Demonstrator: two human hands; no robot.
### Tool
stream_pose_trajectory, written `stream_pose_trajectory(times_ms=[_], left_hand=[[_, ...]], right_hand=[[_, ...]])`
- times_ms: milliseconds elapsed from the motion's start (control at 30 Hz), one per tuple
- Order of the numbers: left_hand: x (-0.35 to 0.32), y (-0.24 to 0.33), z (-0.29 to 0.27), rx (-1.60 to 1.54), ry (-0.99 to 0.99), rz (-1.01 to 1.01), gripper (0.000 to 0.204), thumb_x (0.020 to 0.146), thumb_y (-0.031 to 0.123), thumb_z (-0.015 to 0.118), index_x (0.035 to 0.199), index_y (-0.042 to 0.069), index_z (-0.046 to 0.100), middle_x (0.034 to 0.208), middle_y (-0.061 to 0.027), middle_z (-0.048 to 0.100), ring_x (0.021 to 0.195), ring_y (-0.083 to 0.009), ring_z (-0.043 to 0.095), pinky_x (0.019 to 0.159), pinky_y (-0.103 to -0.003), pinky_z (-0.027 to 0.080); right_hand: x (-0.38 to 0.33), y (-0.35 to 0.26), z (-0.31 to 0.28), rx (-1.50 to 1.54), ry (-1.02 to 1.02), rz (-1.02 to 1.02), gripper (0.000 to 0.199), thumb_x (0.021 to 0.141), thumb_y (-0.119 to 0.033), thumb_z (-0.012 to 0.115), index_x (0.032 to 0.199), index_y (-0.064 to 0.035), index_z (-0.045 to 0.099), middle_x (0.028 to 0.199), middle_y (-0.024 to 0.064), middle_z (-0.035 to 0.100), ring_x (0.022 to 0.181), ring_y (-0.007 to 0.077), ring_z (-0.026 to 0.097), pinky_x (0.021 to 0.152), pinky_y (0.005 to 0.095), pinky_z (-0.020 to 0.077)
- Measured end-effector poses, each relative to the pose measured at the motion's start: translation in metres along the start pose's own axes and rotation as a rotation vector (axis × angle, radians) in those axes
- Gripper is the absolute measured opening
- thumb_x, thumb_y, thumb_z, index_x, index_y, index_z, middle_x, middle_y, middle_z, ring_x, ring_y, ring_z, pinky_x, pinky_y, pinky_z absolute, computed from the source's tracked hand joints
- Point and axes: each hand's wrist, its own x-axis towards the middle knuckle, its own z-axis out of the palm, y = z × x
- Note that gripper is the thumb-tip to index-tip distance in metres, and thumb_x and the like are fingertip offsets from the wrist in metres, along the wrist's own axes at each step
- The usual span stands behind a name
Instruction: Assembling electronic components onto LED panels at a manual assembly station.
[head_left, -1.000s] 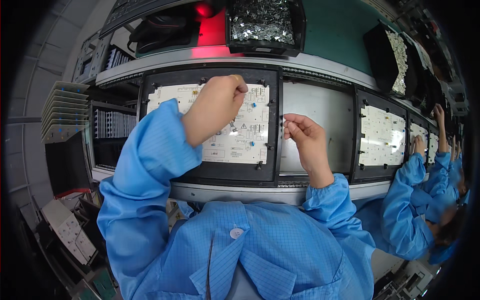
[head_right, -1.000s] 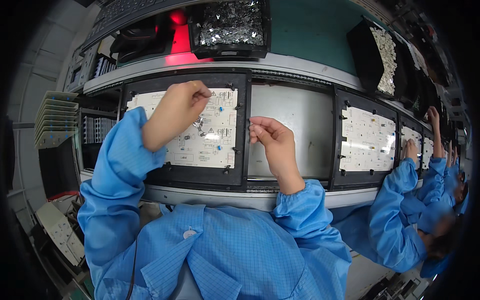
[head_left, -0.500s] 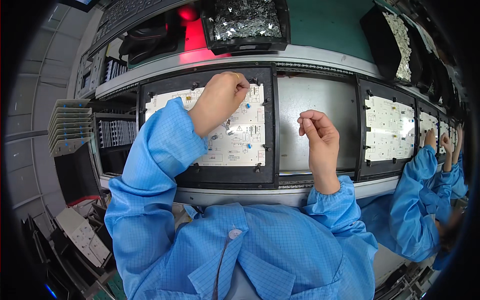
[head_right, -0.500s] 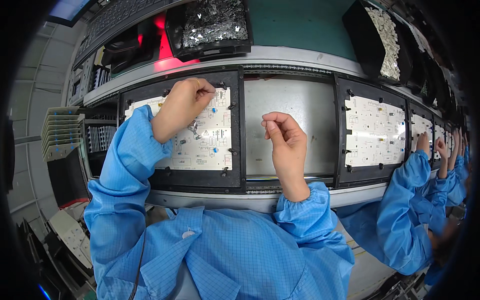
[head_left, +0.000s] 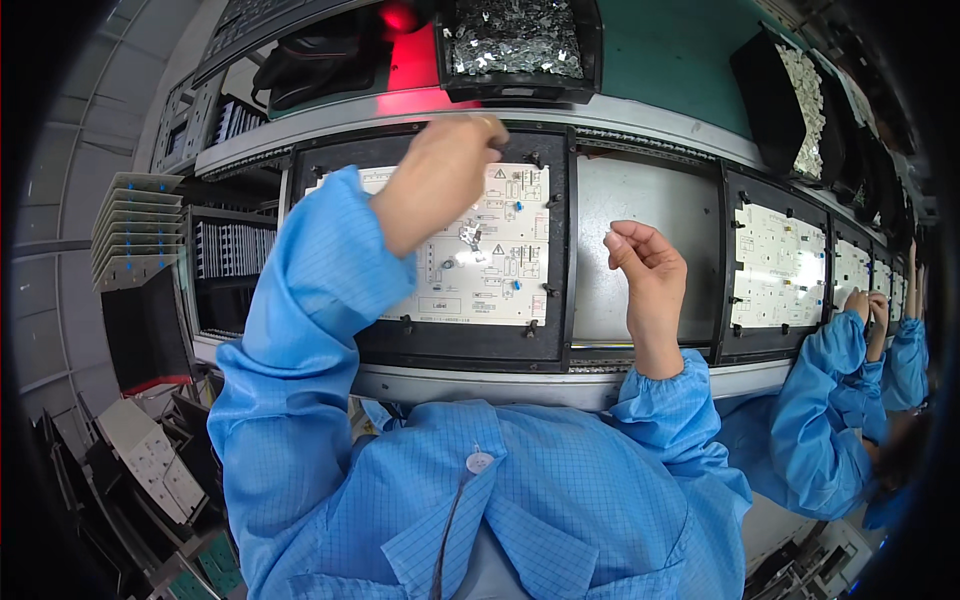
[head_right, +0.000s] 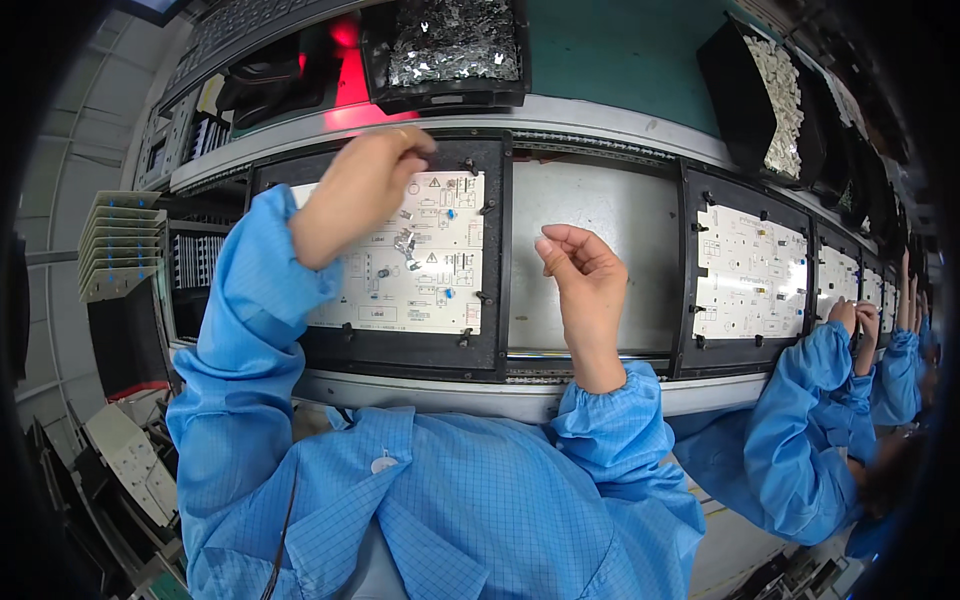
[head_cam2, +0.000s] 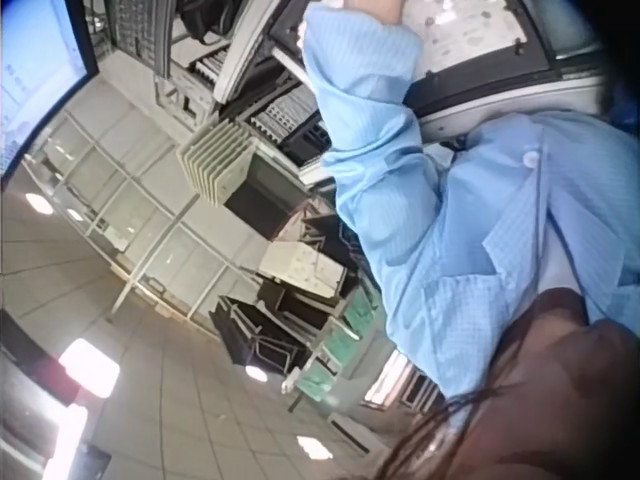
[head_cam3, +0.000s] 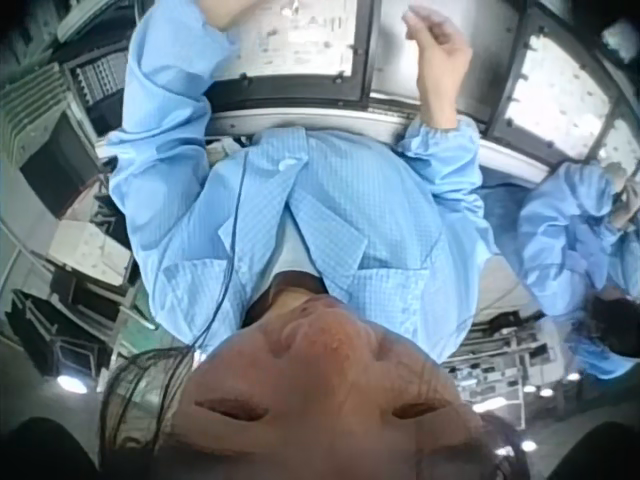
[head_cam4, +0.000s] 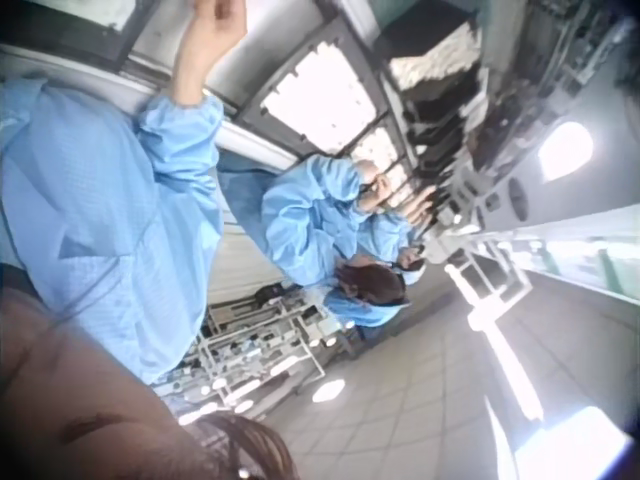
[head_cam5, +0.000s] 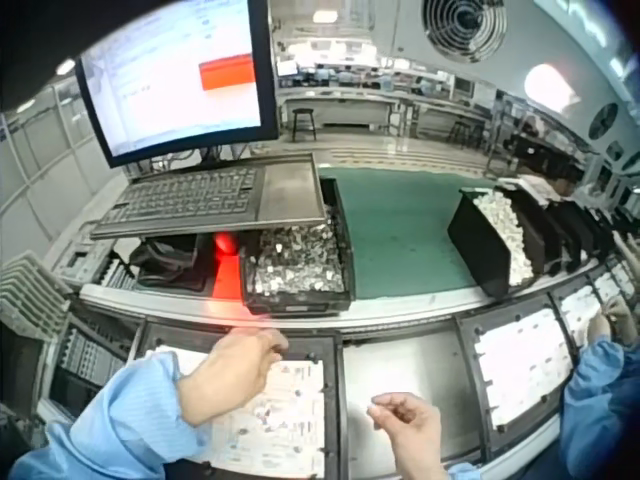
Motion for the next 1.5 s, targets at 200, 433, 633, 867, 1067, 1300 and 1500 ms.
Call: stream_pose_trajectory(times_ms=[200, 433, 633, 867, 1067, 1300, 1500], left_hand=[[-0.036, -0.014, -0.002, 0.150, -0.129, 0.008, 0.012, 0.084, 0.007, 0.073, 0.095, 0.006, 0.070, 0.101, -0.0116, 0.060, 0.104, -0.0341, 0.051, 0.095, -0.041, 0.045], [-0.047, -0.028, 0.011, 0.147, -0.024, 0.147, 0.006, 0.086, 0.004, 0.069, 0.092, 0.004, 0.069, 0.096, -0.0107, 0.060, 0.106, -0.0306, 0.048, 0.092, -0.039, 0.044], [-0.070, 0.003, -0.029, -0.110, 0.085, 0.032, 0.007, 0.089, 0.006, 0.065, 0.094, 0.004, 0.070, 0.091, -0.0124, 0.066, 0.098, -0.0319, 0.054, 0.087, -0.040, 0.046], [-0.107, 0.004, -0.049, -0.181, 0.174, 0.019, 0.013, 0.090, 0.002, 0.064, 0.100, 0.002, 0.072, 0.091, -0.0105, 0.069, 0.090, -0.0240, 0.059, 0.077, -0.033, 0.048], [-0.127, 0.002, -0.045, -0.378, 0.188, -0.157, 0.014, 0.088, 0.001, 0.067, 0.100, 0.002, 0.074, 0.092, -0.0084, 0.070, 0.084, -0.0142, 0.061, 0.076, -0.027, 0.048], [-0.132, -0.010, -0.039, -0.593, 0.217, -0.273, 0.011, 0.090, 0.001, 0.069, 0.099, -0.002, 0.074, 0.085, -0.0092, 0.072, 0.073, -0.0121, 0.064, 0.067, -0.023, 0.051], [-0.111, -0.015, -0.045, -0.532, 0.184, -0.270, 0.013, 0.089, -0.001, 0.067, 0.101, -0.005, 0.071, 0.082, -0.0119, 0.072, 0.074, -0.0141, 0.069, 0.068, -0.026, 0.054]], right_hand=[[0.018, -0.019, 0.024, -0.216, -0.125, -0.006, 0.017, 0.090, -0.004, 0.072, 0.105, 0.0040, 0.072, 0.089, 0.0046, 0.072, 0.075, 0.0083, 0.061, 0.069, 0.0218, 0.0487], [0.065, -0.024, 0.076, -0.643, -0.200, -0.201, 0.022, 0.083, -0.001, 0.071, 0.105, 0.0034, 0.069, 0.082, 0.0059, 0.072, 0.072, 0.0095, 0.065, 0.066, 0.0241, 0.0507], [0.071, -0.017, 0.087, -0.772, -0.063, -0.214, 0.043, 0.076, -0.002, 0.077, 0.113, -0.0012, 0.056, 0.076, 0.0082, 0.071, 0.068, 0.0126, 0.065, 0.063, 0.0282, 0.0494], [0.072, -0.020, 0.089, -0.817, -0.010, -0.162, 0.045, 0.074, -0.004, 0.078, 0.114, -0.0012, 0.056, 0.077, 0.0077, 0.072, 0.068, 0.0141, 0.066, 0.063, 0.0293, 0.0497], [0.064, -0.028, 0.101, -0.960, 0.046, -0.180, 0.042, 0.076, -0.006, 0.075, 0.114, -0.0038, 0.057, 0.079, 0.0076, 0.073, 0.071, 0.0204, 0.069, 0.067, 0.0330, 0.0511], [0.039, -0.028, 0.101, -1.073, -0.039, -0.583, 0.029, 0.080, -0.001, 0.069, 0.108, -0.0060, 0.063, 0.079, 0.0113, 0.069, 0.077, 0.0323, 0.066, 0.070, 0.0425, 0.0501], [0.015, -0.021, 0.101, -0.978, -0.457, -0.665, 0.008, 0.078, 0.001, 0.071, 0.085, -0.0036, 0.070, 0.083, 0.0108, 0.068, 0.084, 0.0317, 0.058, 0.078, 0.0397, 0.0485]])
